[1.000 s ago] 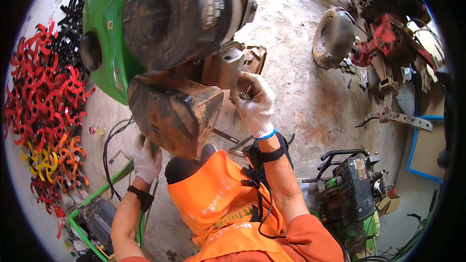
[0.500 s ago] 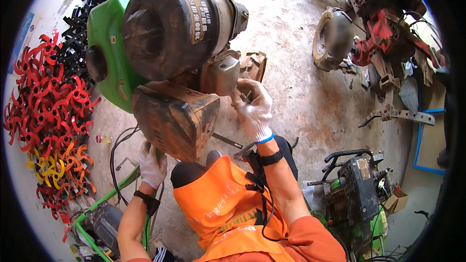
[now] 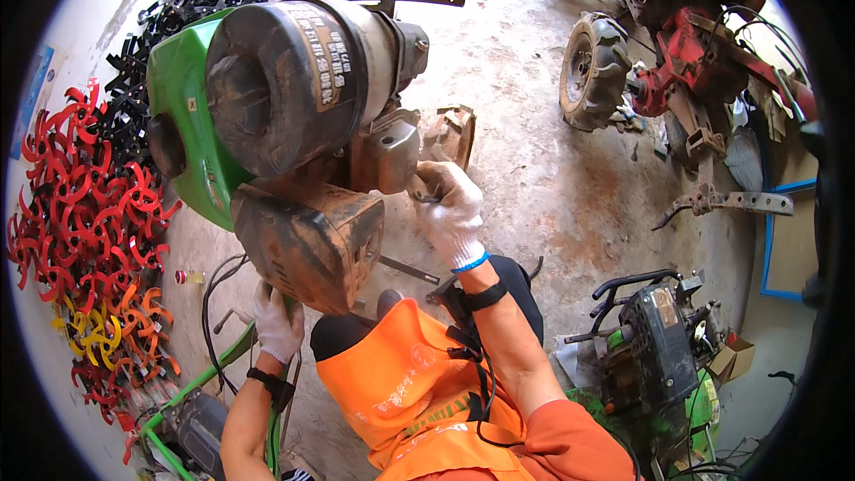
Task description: The person sits on the floor and uses a wrench to tighten bolts on a small green engine. They repeatedly adjust the engine's position and reposition their hands to access different bolts, continuing the tightening process throughout the clip.
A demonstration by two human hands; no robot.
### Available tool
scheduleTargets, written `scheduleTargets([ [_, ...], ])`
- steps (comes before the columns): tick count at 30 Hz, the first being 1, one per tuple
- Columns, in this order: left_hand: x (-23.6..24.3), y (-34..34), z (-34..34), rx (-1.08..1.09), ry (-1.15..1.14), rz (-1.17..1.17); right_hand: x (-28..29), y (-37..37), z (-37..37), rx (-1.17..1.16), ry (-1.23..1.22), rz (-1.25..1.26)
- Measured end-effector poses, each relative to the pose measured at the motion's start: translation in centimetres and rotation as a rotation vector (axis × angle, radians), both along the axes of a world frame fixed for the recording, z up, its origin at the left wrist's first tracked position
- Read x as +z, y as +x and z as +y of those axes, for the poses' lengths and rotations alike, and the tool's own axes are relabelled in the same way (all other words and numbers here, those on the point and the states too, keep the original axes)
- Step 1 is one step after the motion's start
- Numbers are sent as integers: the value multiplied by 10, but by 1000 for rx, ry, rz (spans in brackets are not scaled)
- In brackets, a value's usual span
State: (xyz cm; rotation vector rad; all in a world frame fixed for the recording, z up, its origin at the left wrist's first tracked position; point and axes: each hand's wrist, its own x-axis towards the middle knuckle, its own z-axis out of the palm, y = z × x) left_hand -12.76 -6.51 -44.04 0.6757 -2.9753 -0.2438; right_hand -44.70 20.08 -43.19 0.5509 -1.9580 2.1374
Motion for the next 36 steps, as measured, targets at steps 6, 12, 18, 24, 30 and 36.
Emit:
scheduleTargets([
  [6,-5,4,-3,-17,-9,21,0,1,7,-43,47,155],
  [12,-10,9,-9,-32,-39,-20,2,9,-6,-86,-73,-14],
  [18,-13,10,-14,56,-3,-162,3,2,7,-54,32,156],
  [24,-4,6,-2,15,-24,-9,6,10,1,-13,4,-157],
  [30,2,1,2,10,-2,-9,10,4,9,-16,118,35],
  [36,-1,0,0,-39,-30,39,8,6,1,8,-144,-64],
])
